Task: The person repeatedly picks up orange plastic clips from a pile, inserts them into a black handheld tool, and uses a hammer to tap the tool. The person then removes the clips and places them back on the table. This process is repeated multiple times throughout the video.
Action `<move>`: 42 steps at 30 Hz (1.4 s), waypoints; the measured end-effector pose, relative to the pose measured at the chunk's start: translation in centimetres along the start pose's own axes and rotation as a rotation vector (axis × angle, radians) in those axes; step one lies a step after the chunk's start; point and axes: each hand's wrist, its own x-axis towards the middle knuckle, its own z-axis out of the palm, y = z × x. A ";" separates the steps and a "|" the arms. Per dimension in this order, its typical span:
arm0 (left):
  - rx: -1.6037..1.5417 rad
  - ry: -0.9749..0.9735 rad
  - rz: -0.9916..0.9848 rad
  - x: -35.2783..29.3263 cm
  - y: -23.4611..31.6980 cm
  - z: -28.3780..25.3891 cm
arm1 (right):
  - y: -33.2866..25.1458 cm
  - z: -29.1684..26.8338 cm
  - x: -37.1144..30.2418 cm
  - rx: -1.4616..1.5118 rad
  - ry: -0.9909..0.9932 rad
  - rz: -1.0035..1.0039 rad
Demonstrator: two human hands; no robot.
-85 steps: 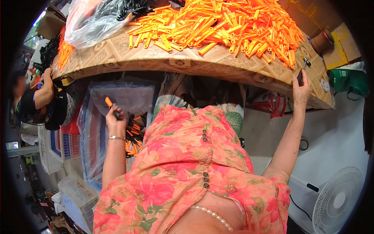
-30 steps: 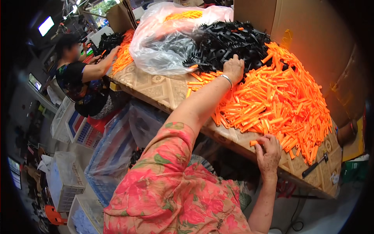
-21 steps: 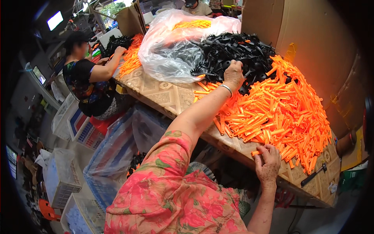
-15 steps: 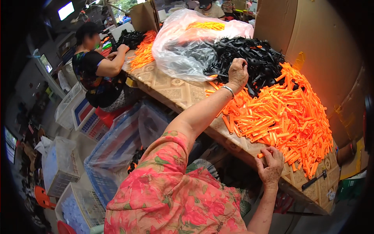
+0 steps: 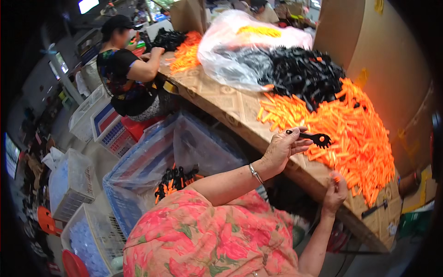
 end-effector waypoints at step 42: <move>0.415 -0.404 -0.575 -5.1 -7.2 -1.3 | -7.7 -1.2 -4.1 0.140 -0.038 0.309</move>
